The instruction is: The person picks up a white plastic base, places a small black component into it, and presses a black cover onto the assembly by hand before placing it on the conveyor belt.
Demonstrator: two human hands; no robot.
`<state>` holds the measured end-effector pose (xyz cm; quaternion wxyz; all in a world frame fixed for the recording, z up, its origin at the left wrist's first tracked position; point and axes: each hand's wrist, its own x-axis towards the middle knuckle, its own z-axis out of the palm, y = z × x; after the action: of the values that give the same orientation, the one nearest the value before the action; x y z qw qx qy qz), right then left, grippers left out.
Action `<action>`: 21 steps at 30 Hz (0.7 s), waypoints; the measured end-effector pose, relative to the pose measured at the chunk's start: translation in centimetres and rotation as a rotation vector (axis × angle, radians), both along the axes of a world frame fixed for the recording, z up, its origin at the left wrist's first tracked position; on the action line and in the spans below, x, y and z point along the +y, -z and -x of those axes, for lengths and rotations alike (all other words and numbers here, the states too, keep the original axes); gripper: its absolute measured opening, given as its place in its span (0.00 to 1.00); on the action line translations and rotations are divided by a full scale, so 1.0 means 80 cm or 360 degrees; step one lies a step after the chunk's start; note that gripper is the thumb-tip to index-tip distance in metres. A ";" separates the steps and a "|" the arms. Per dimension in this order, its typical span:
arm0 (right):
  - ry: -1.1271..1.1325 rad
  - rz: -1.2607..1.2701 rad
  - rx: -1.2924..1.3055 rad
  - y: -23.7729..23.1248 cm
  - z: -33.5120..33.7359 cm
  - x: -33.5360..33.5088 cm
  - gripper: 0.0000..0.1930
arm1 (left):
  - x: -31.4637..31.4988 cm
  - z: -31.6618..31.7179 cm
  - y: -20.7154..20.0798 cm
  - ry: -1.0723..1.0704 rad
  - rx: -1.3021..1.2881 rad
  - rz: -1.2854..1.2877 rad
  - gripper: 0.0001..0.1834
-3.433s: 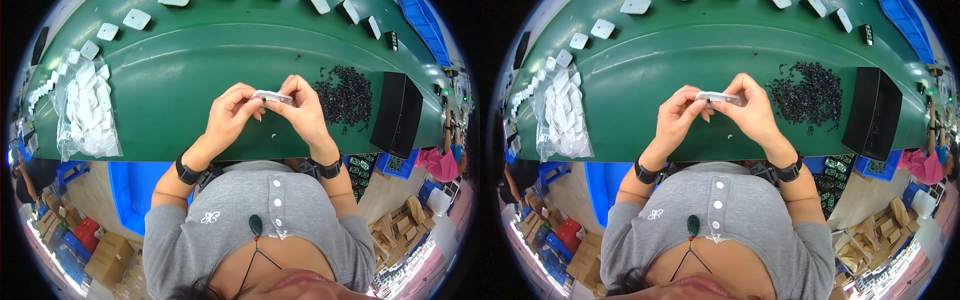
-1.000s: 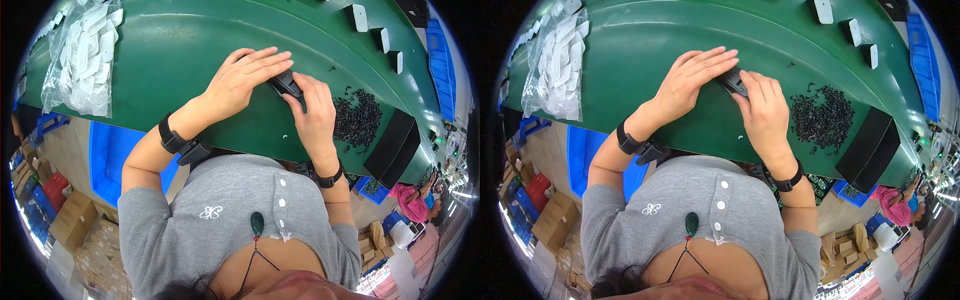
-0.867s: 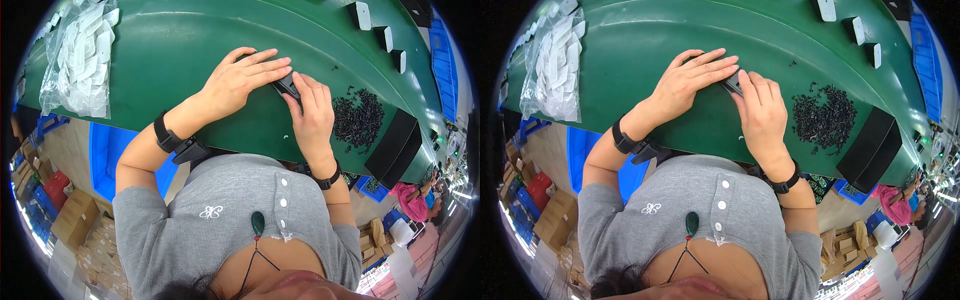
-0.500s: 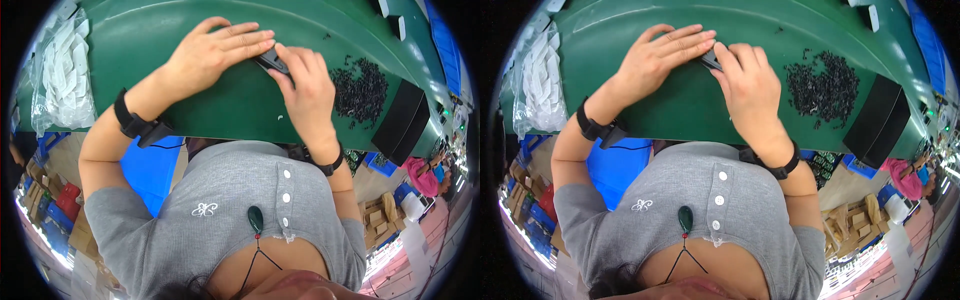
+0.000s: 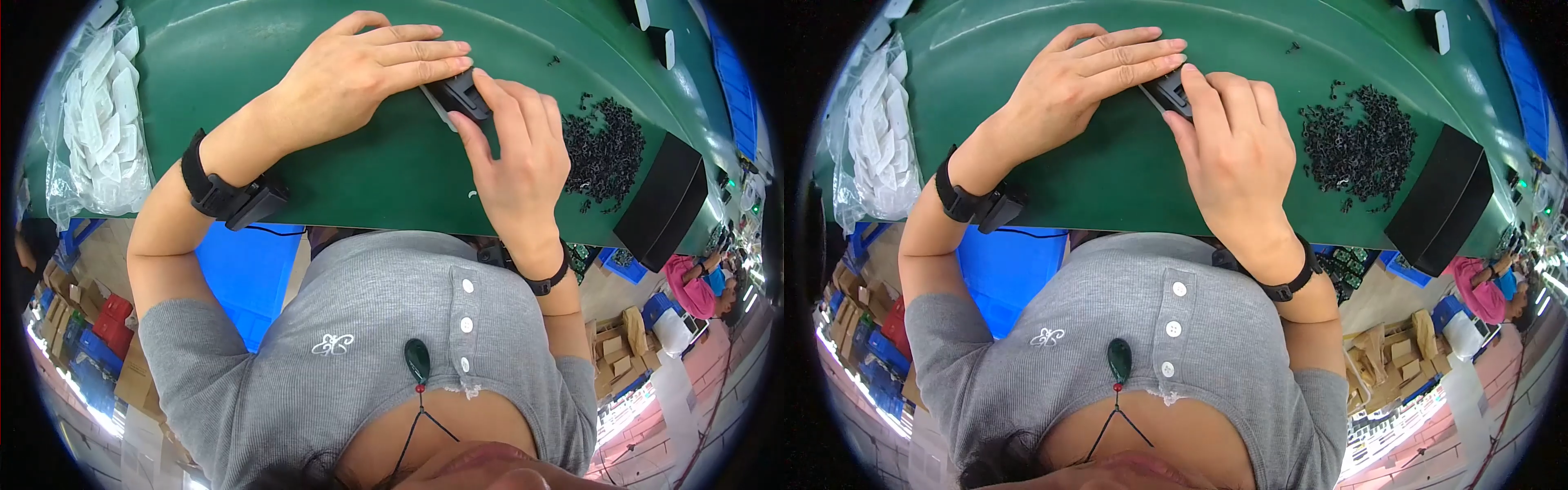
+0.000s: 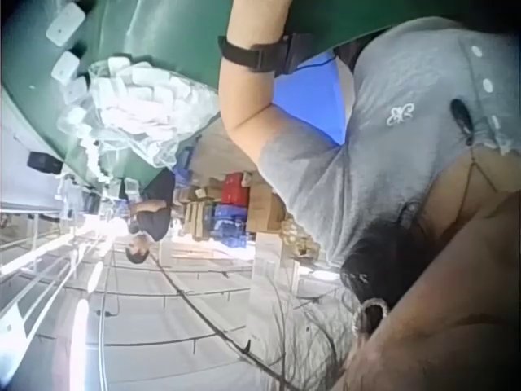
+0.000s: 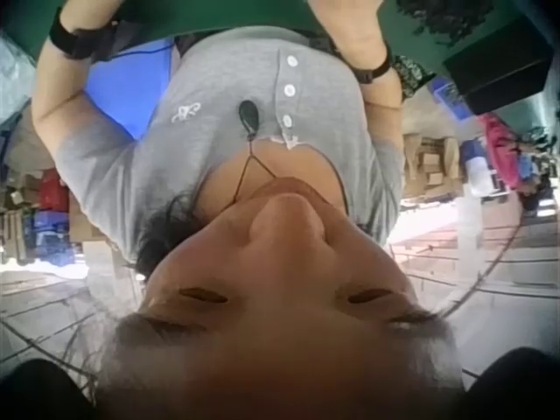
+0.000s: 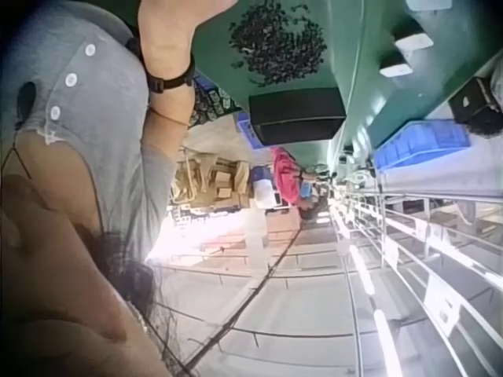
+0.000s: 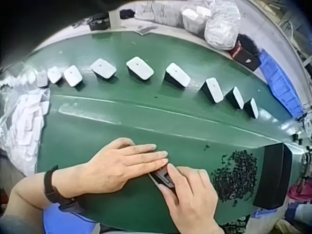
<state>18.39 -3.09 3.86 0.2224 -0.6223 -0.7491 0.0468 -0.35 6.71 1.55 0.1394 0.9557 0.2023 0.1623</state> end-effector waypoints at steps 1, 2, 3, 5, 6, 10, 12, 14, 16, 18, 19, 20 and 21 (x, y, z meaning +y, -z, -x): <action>0.0001 -0.0084 0.0014 0.003 0.000 0.000 0.21 | 0.001 -0.001 0.000 0.0000 -0.0027 0.0038 0.30; -0.0002 -0.0078 0.0012 0.005 0.000 -0.001 0.21 | 0.002 -0.001 0.000 0.0000 -0.0054 0.0075 0.30; 0.0003 -0.0090 0.0024 0.007 0.000 -0.002 0.22 | 0.003 -0.001 -0.001 -0.0003 -0.0056 0.0080 0.30; 0.0004 -0.0097 0.0035 0.011 0.002 -0.003 0.22 | 0.004 -0.001 -0.001 0.0034 -0.0031 0.0035 0.29; 0.0008 -0.0099 0.0025 0.014 0.003 -0.005 0.22 | 0.004 0.000 0.000 0.0033 -0.0032 0.0041 0.29; -0.0004 -0.0148 -0.0063 0.025 0.007 -0.010 0.24 | 0.003 0.003 0.001 0.0052 -0.0007 0.0006 0.29; -0.0005 -0.0176 -0.0065 0.033 0.008 -0.010 0.24 | 0.003 0.003 0.003 0.0053 0.0004 -0.0022 0.29; -0.0002 -0.0212 -0.0071 0.041 0.007 -0.012 0.24 | 0.000 0.003 0.008 0.0050 -0.0024 -0.0072 0.29; 0.0022 -0.0272 -0.0048 0.046 0.007 -0.015 0.23 | -0.009 0.003 0.018 0.0014 -0.0056 -0.0086 0.28; 0.0015 -0.0191 0.0016 0.037 0.006 -0.012 0.23 | -0.016 0.000 0.025 -0.0014 -0.0093 -0.0110 0.28; 0.0002 -0.0101 0.0082 0.031 0.004 -0.010 0.23 | -0.018 -0.002 0.026 -0.0039 -0.0123 -0.0125 0.28; 0.0014 -0.0120 0.0075 0.024 0.000 -0.007 0.23 | -0.020 -0.005 0.026 -0.0064 -0.0154 -0.0141 0.29; -0.0019 0.0053 0.0220 0.015 -0.011 -0.001 0.22 | -0.020 -0.011 0.029 -0.0042 -0.0171 -0.0167 0.29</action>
<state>19.25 -3.17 2.62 0.2629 -0.6168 -0.7347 0.1033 0.51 5.13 -0.75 0.0977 0.9488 0.1985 0.2256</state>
